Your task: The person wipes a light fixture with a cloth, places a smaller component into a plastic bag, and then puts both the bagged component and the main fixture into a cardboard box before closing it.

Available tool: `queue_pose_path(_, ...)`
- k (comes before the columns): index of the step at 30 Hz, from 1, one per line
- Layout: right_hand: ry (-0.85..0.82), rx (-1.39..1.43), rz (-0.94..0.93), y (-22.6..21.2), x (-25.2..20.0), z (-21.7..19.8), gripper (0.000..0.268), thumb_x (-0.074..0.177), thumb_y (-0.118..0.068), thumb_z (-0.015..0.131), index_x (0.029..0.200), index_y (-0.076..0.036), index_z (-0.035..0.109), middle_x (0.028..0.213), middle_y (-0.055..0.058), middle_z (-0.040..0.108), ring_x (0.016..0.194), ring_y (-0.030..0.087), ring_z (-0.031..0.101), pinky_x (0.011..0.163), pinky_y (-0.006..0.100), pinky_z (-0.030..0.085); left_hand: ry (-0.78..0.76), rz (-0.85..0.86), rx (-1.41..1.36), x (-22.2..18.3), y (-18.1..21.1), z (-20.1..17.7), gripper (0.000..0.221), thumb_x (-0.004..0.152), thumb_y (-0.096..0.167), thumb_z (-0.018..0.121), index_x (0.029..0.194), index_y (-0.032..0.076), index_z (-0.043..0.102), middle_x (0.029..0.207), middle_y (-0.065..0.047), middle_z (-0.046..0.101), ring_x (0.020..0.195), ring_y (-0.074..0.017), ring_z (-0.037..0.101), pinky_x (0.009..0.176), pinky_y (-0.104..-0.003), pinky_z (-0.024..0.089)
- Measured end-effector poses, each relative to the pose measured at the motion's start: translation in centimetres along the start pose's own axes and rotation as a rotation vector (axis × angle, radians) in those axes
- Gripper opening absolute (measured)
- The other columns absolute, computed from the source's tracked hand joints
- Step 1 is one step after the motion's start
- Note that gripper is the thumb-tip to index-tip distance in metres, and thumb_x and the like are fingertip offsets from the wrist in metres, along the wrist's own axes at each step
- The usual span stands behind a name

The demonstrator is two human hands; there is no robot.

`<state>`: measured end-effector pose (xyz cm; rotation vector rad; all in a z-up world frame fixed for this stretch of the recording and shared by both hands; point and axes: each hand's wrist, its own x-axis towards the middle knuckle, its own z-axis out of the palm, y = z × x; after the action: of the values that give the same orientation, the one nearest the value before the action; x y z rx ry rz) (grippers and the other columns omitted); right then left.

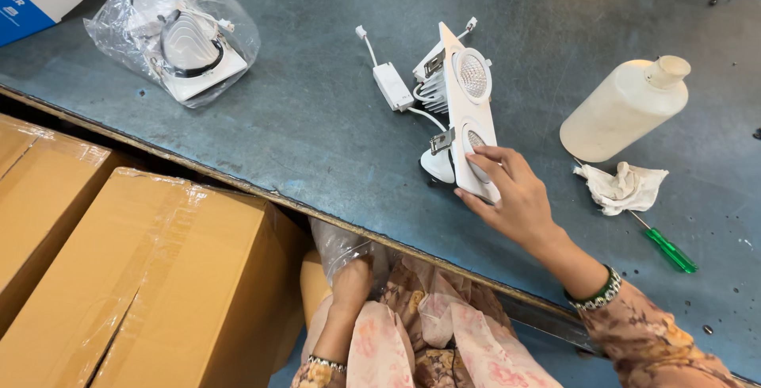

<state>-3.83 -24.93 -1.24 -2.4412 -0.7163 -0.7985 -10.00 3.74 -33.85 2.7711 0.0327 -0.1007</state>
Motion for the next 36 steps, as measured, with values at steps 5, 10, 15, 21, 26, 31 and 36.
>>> queue_pose_path(5, 0.036, 0.037, 0.038, -0.2, -2.0, -0.4, 0.062, 0.081, -0.022, 0.082, 0.134, 0.002, 0.060, 0.134, 0.020, 0.060, 0.118, 0.035, 0.063, 0.094, 0.041, 0.055, 0.300, 0.123, -0.179, -2.3, 1.8, -5.6, 0.022, 0.092, 0.010, 0.054, 0.105, 0.006, 0.071, 0.095, -0.020, 0.074, 0.079, -0.0395, 0.071, 0.071, -0.049, 0.056)
queue_pose_path(10, 0.228, 0.286, -0.045, -1.7, -6.3, 0.2, 0.029, 0.094, -0.008, 0.074, 0.121, -0.006, 0.063, 0.125, 0.013, 0.063, 0.115, 0.026, 0.067, 0.095, 0.038, 0.060, 0.190, 0.050, -0.358, -4.7, 2.9, -10.8, 0.050, 0.081, 0.018, 0.075, 0.126, 0.004, 0.059, 0.118, -0.022, 0.065, 0.104, -0.0423, 0.063, 0.084, -0.049, 0.051)
queue_pose_path(15, -0.213, 0.616, -0.360, -7.9, -9.4, 4.3, 0.020, 0.082, -0.009, 0.080, 0.100, -0.005, 0.074, 0.099, 0.010, 0.072, 0.088, 0.025, 0.070, 0.076, 0.037, 0.057, 0.080, -0.017, -0.168, -6.1, 4.0, -11.9, 0.090, 0.067, 0.019, 0.085, 0.146, 0.004, 0.045, 0.133, -0.019, 0.053, 0.120, -0.0398, 0.050, 0.098, -0.048, 0.041)
queue_pose_path(21, -0.049, 0.431, -0.326, -6.1, -7.4, 3.0, 0.012, 0.083, -0.012, 0.078, 0.090, -0.011, 0.068, 0.094, 0.004, 0.072, 0.085, 0.022, 0.071, 0.073, 0.036, 0.057, 0.379, 0.126, -0.379, -8.1, 4.9, -14.7, 0.050, 0.080, 0.012, 0.077, 0.127, 0.005, 0.064, 0.119, -0.015, 0.067, 0.106, -0.0335, 0.064, 0.092, -0.042, 0.051)
queue_pose_path(26, 0.138, -0.128, 0.381, 6.3, -6.4, -4.0, 0.014, 0.104, -0.019, 0.074, 0.114, -0.010, 0.073, 0.113, 0.012, 0.071, 0.103, 0.026, 0.067, 0.094, 0.038, 0.054, 0.527, 0.275, -0.780, -8.0, 8.4, -19.5, 0.022, 0.092, 0.010, 0.073, 0.113, 0.004, 0.074, 0.099, -0.009, 0.075, 0.085, -0.0226, 0.075, 0.077, -0.031, 0.059)
queue_pose_path(31, 0.006, -0.708, 0.694, 13.0, -10.9, -7.7, 0.053, 0.087, -0.042, 0.080, 0.126, -0.006, 0.074, 0.116, 0.024, 0.060, 0.105, 0.042, 0.060, 0.076, 0.048, 0.053, 0.458, 0.468, -0.807, -3.3, 14.3, -22.5, 0.054, 0.087, 0.028, 0.083, 0.132, 0.005, 0.064, 0.115, -0.012, 0.072, 0.107, -0.0269, 0.071, 0.095, -0.038, 0.055)
queue_pose_path(36, -0.143, -0.491, 0.760, 16.1, -13.6, -5.5, 0.047, 0.094, -0.044, 0.078, 0.130, -0.014, 0.074, 0.120, 0.023, 0.060, 0.105, 0.041, 0.062, 0.084, 0.051, 0.052, 0.451, 0.383, -0.790, 2.6, 22.7, -21.9, 0.104, 0.075, 0.045, 0.086, 0.154, 0.004, 0.032, 0.149, -0.026, 0.037, 0.140, -0.0417, 0.038, 0.114, -0.054, 0.031)
